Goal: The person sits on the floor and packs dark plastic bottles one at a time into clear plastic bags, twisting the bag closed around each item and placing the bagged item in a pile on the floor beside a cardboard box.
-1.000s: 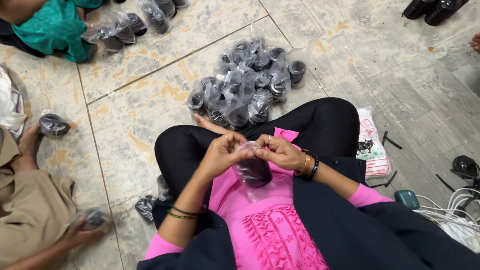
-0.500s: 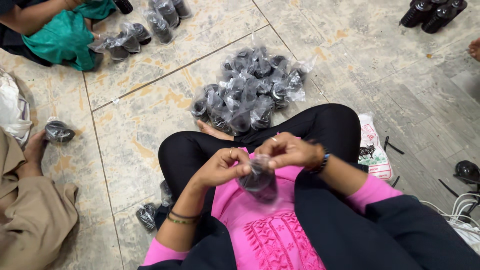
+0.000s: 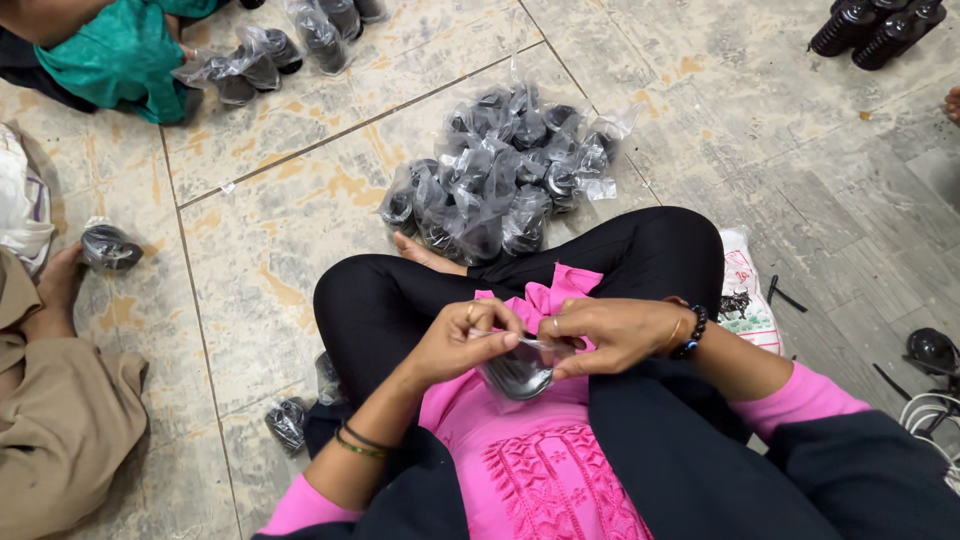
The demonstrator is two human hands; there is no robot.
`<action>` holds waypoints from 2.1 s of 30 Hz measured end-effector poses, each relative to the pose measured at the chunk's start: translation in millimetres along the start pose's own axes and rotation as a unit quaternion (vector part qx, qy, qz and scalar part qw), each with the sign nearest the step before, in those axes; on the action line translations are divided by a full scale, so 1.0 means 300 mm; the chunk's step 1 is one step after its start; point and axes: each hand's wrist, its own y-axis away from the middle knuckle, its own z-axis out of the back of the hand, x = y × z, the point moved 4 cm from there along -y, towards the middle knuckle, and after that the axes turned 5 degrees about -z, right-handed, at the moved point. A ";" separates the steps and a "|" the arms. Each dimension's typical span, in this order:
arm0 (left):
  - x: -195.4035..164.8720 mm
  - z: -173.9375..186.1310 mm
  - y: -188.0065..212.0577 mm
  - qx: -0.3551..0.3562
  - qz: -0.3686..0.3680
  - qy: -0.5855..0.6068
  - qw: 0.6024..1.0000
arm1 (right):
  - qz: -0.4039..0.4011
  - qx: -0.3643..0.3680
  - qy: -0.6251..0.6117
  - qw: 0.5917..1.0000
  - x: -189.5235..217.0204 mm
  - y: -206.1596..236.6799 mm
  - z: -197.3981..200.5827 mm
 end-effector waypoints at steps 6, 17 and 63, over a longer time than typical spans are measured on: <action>0.089 0.003 0.045 -0.078 0.033 0.047 0.995 | -0.086 -0.026 -0.138 0.986 -0.068 -0.009 -0.034; -0.105 -0.025 -0.004 -0.002 -0.123 -0.218 0.968 | -0.008 -0.051 -0.014 0.999 -0.037 -0.080 -0.056; -0.036 -0.002 0.043 -0.110 -0.110 -0.510 0.846 | -0.077 -0.338 0.176 0.922 -0.135 -0.003 -0.053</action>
